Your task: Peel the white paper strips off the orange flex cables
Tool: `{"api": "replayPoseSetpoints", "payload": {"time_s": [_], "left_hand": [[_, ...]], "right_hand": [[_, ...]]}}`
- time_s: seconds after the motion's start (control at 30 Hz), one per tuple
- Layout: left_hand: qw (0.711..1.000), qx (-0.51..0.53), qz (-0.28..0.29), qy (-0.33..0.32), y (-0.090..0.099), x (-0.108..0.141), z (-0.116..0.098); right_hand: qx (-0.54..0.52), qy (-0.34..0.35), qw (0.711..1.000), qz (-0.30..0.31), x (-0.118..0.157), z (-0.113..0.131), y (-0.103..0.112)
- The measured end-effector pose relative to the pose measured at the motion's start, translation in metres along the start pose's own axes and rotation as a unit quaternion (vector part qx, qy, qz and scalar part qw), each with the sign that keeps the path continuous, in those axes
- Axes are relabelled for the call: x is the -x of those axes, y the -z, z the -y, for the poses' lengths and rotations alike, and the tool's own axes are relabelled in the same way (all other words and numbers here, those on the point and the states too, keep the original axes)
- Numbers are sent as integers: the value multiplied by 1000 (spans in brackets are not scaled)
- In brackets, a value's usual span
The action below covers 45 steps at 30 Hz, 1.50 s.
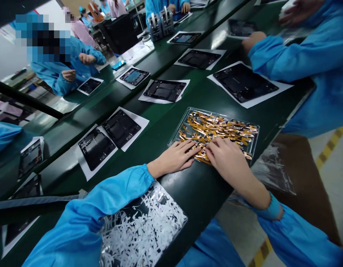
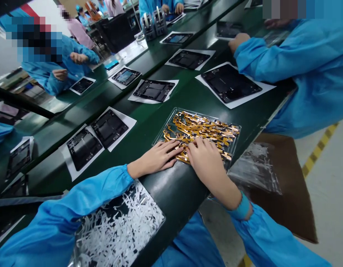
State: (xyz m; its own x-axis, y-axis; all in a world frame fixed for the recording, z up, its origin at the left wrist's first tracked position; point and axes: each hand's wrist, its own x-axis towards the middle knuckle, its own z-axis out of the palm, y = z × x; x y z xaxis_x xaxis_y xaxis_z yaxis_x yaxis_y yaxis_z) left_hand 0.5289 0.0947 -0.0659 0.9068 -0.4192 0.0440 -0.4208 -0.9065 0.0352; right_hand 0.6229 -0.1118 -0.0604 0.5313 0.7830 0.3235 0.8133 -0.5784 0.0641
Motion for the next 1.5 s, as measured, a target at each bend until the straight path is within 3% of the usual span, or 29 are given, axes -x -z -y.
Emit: {"api": "replayPoseSetpoints", "payload": {"time_s": [0.23,0.4,0.57,0.8,0.93,1.13,1.33,1.5], "left_hand": [[999,14,-29,14,-3,4,-3],[999,16,-33,12,-2,4,-5],[999,9,-42,3,-4,4,-6],[997,40,-66,20,-5,3,-7],[996,47,-78,17,-7,0,-1],[998,23,-63,9,-8,-3,0],[998,11,-58,12,-3,-2,-6],[998,29,-47,13,-4,-2,-6]], "right_hand": [[62,-16,997,-32,-9,-22,7],[-35,32,999,-13,-1,-26,-7],[-54,27,998,15,-5,-27,-20],[-77,3,997,0,-10,-38,-8],[-79,30,996,-5,22,-29,1],[18,24,999,-16,63,2,-8],[-4,15,999,-28,56,11,-3],[-51,9,999,-10,41,-4,-4]]}}
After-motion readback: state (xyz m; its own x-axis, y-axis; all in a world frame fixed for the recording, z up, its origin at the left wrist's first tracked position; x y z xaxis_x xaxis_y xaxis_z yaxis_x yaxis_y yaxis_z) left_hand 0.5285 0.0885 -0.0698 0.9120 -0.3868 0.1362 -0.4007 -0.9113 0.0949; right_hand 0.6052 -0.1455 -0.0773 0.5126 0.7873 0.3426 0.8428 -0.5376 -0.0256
